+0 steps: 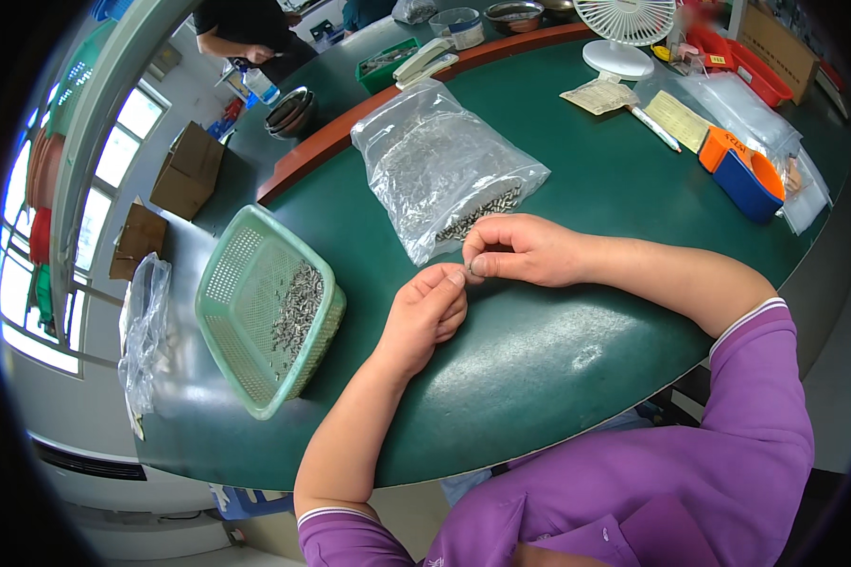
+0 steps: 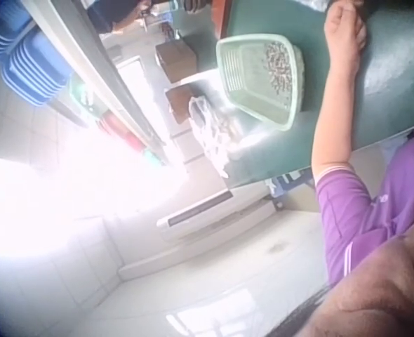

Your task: The person sorts small metal components by hand, transferring them from a plastic bag into a plastic basket.

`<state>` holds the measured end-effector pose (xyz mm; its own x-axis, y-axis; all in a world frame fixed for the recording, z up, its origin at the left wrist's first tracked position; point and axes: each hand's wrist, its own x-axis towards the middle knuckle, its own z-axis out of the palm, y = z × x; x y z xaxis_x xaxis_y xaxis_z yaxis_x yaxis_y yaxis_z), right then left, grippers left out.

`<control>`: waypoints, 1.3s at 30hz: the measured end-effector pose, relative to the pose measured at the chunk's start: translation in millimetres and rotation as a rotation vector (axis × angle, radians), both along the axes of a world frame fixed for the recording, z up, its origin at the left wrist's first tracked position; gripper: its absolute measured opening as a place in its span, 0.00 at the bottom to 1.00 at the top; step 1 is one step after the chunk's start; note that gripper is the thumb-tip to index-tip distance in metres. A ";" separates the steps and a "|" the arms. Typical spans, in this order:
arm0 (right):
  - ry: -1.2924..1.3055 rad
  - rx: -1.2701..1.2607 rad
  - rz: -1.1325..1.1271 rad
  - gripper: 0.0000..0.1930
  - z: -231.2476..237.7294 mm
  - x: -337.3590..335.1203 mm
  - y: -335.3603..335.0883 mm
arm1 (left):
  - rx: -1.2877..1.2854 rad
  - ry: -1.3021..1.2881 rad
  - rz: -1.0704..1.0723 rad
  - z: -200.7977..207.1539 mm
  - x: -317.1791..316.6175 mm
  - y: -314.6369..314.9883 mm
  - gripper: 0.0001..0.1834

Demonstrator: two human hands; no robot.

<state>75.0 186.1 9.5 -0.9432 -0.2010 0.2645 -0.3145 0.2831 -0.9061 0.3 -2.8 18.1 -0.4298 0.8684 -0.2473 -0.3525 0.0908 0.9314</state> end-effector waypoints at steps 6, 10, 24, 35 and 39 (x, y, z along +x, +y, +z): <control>0.088 0.143 -0.023 0.06 8.7 0.3 3.6 | -0.026 -0.039 0.037 0.0 0.6 -0.3 0.07; 0.166 0.154 -0.018 0.06 10.0 1.7 3.3 | -0.097 0.017 0.093 4.6 4.9 3.2 0.05; 0.235 0.185 -0.345 0.07 6.3 -2.4 7.9 | 0.004 0.091 0.075 -4.5 3.7 0.3 0.07; 0.373 0.573 -0.445 0.05 -8.8 -4.7 19.2 | 0.102 -0.106 0.114 -2.6 -3.6 1.1 0.09; 0.373 0.604 -0.403 0.05 -6.9 -2.0 18.6 | 0.132 -0.084 0.122 -5.6 -3.7 1.2 0.08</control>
